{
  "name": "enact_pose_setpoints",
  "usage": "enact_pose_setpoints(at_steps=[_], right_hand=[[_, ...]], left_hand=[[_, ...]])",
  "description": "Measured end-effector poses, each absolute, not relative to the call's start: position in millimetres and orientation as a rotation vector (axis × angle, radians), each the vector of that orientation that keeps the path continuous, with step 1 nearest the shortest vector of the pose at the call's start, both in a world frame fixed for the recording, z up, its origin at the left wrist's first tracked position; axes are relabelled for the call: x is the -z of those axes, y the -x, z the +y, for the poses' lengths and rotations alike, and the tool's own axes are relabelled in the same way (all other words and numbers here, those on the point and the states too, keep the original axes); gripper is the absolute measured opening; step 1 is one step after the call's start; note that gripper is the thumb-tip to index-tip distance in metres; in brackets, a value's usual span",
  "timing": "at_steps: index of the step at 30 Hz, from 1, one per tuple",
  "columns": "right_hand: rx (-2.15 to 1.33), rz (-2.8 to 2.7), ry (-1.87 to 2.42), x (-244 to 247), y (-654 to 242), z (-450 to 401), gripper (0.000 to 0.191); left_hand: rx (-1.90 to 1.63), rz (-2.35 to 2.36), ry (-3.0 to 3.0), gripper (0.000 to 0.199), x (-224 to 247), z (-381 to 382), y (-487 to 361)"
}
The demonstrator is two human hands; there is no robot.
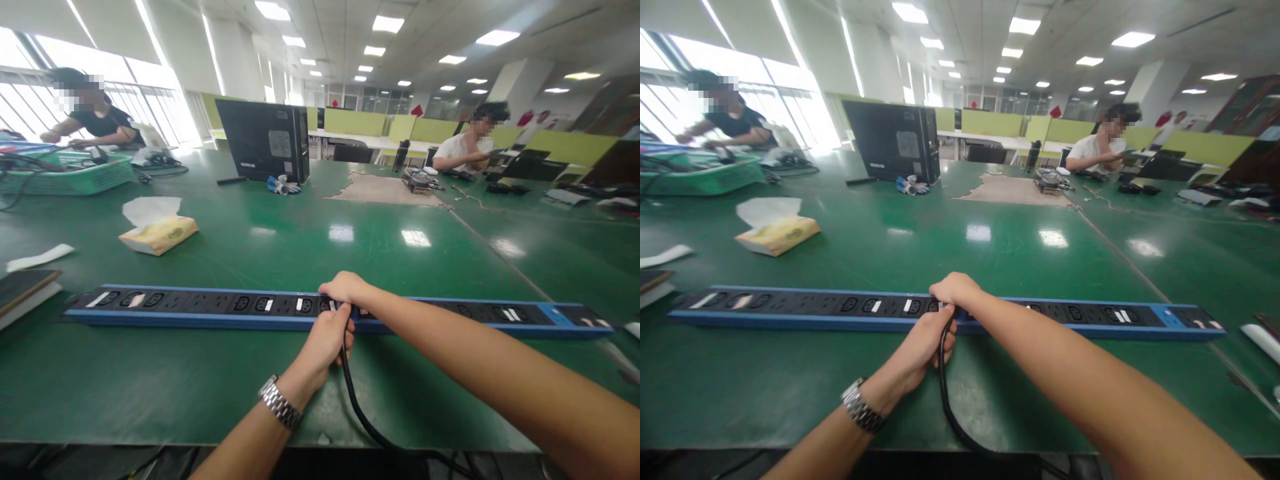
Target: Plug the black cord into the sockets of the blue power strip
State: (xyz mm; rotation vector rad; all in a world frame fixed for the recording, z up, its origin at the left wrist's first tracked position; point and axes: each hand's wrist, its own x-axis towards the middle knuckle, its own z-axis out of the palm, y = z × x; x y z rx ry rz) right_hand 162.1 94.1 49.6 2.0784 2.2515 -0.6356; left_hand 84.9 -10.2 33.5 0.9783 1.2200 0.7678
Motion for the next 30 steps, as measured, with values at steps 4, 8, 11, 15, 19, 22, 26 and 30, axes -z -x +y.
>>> enact_pose_setpoints(at_steps=[4, 8, 11, 15, 19, 22, 26, 30], right_hand=[[0.586, 2.249, -2.052, -53, -168, 79, 0.05], [0.407, 2.309, -2.082, -58, -164, 68, 0.053], [0.311, 2.373, -2.057, -56, -159, 68, 0.051], [0.283, 2.424, -2.028, -53, -159, 75, 0.048], [0.385, 2.408, -2.153, -51, -171, 74, 0.054], [0.471, 2.338, -2.332, -46, -194, 63, 0.061], [0.223, 2.265, -2.38, -34, -218, 43, 0.053], [0.293, 2.281, -2.342, -39, -208, 48, 0.049]], left_hand=[[-0.673, 1.127, -0.982, 0.021, -39, -13, -86], [-0.593, 1.102, -0.973, 0.022, -38, -10, -86], [-0.549, 1.104, -0.961, 0.024, -36, -7, -84], [-0.528, 1.119, -0.948, 0.02, -35, -3, -82], [-0.598, 1.162, -0.889, 0.024, -38, -4, -83], [-0.683, 1.126, -0.708, 0.036, -37, -7, -86], [-0.823, 1.131, -0.662, 0.041, -25, -14, -98], [-0.989, 1.249, -0.698, 0.035, -42, -14, -99]])
